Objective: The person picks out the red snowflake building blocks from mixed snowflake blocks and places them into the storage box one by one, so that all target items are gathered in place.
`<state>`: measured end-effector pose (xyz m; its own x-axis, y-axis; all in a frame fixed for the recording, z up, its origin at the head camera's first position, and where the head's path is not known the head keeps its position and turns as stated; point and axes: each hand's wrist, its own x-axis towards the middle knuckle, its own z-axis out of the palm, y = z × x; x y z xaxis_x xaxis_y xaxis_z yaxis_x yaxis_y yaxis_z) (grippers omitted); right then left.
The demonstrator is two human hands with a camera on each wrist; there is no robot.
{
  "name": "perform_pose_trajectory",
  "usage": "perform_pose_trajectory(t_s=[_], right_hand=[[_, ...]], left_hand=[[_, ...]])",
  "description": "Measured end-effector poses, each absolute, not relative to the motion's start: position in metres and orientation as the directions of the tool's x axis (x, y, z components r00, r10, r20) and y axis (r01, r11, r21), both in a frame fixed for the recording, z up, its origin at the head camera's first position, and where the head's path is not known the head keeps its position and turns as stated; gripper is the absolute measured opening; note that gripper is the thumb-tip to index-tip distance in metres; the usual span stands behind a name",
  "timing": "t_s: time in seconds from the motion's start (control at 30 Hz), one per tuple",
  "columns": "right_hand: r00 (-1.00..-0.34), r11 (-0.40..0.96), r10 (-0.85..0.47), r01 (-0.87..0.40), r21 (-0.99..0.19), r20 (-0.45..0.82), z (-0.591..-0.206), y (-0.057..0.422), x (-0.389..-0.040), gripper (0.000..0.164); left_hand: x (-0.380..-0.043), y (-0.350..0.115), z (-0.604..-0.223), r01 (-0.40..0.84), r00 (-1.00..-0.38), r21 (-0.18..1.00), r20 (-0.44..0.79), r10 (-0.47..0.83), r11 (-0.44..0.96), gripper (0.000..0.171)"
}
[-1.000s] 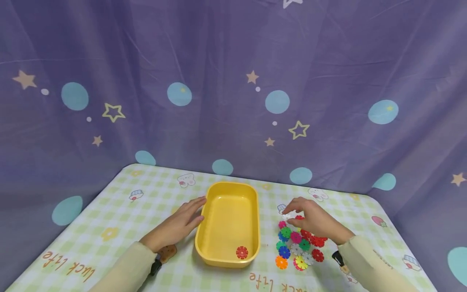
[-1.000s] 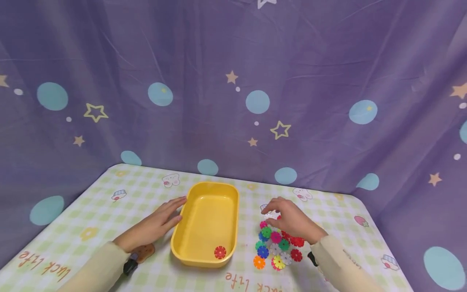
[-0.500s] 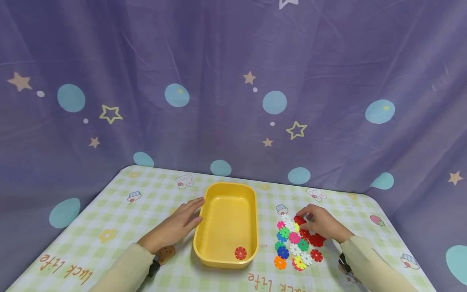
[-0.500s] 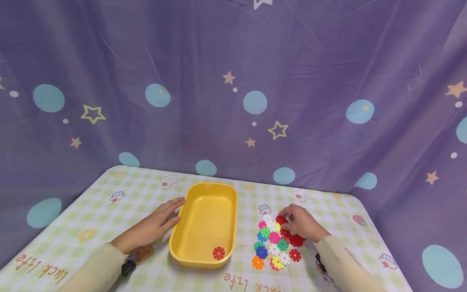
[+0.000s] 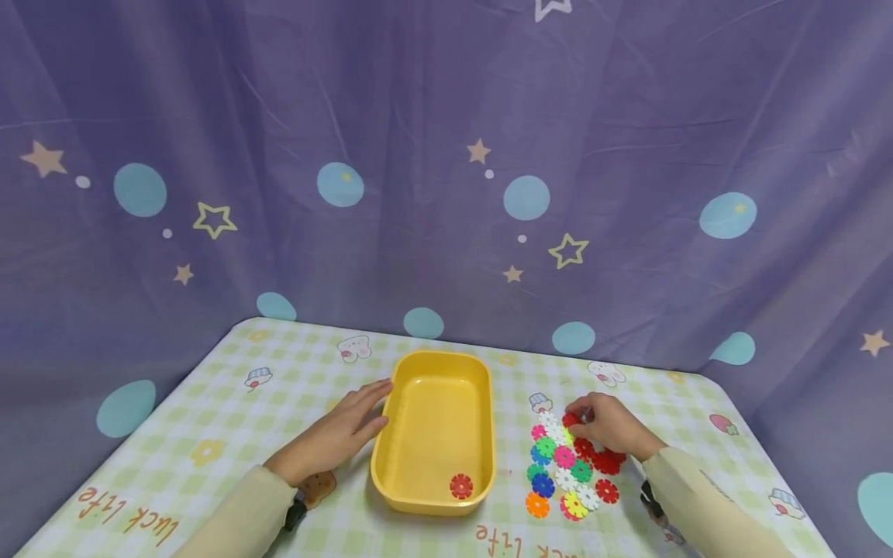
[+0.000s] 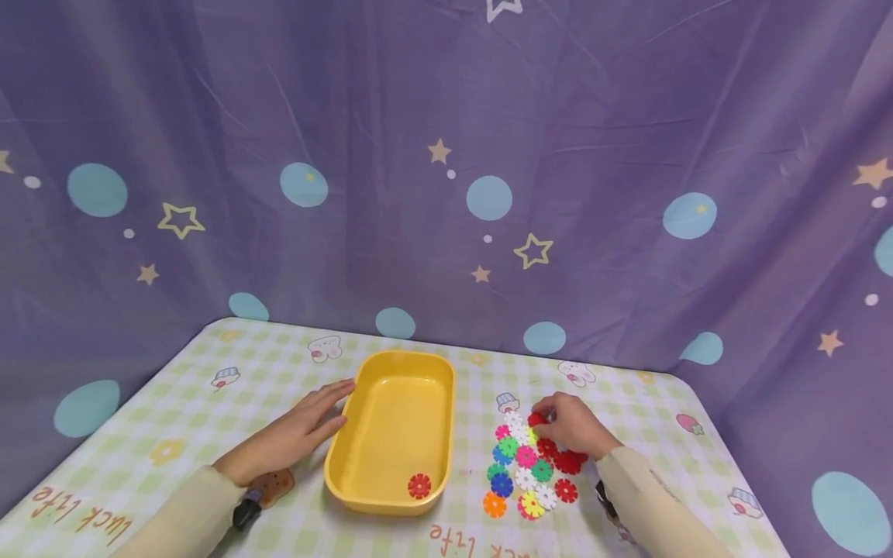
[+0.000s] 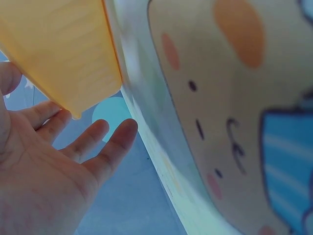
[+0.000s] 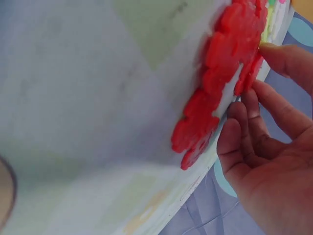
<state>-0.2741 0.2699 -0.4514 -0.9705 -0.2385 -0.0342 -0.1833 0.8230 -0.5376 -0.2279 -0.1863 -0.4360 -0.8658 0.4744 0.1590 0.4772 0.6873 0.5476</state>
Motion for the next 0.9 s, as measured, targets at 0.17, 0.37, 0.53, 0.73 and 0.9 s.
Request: perform_pose_trajectory(t_s=[0.17, 0.37, 0.53, 0.73, 0.9], right_hand=[[-0.975, 0.813, -0.222, -0.169, -0.557, -0.028, -0.4537, 0.2683, -0.2733, 0.025], [-0.958, 0.785, -0.285, -0.246, -0.569, 0.022, -0.4571, 0.2712, -0.273, 0.018], [-0.959, 0.789, -0.28, -0.247, -0.563, 0.028, -0.4578, 0.271, -0.2732, 0.023], [-0.973, 0.817, -0.229, -0.181, -0.547, -0.02, -0.4571, 0.2689, -0.2738, 0.029], [-0.976, 0.82, -0.218, -0.175, -0.545, -0.013, -0.4566, 0.2694, -0.2735, 0.03]], left_hand=[[-0.228, -0.1866, -0.437, 0.479, -0.865, 0.548, 0.16, 0.476, 0.685, 0.055], [-0.2274, -0.1872, -0.4367, 0.482, -0.864, 0.544, 0.163, 0.477, 0.686, 0.056], [-0.2274, -0.1872, -0.4361, 0.484, -0.863, 0.548, 0.167, 0.477, 0.683, 0.055], [-0.2283, -0.1872, -0.4372, 0.475, -0.865, 0.549, 0.152, 0.477, 0.688, 0.058], [-0.2285, -0.1861, -0.4365, 0.476, -0.865, 0.548, 0.152, 0.478, 0.688, 0.055]])
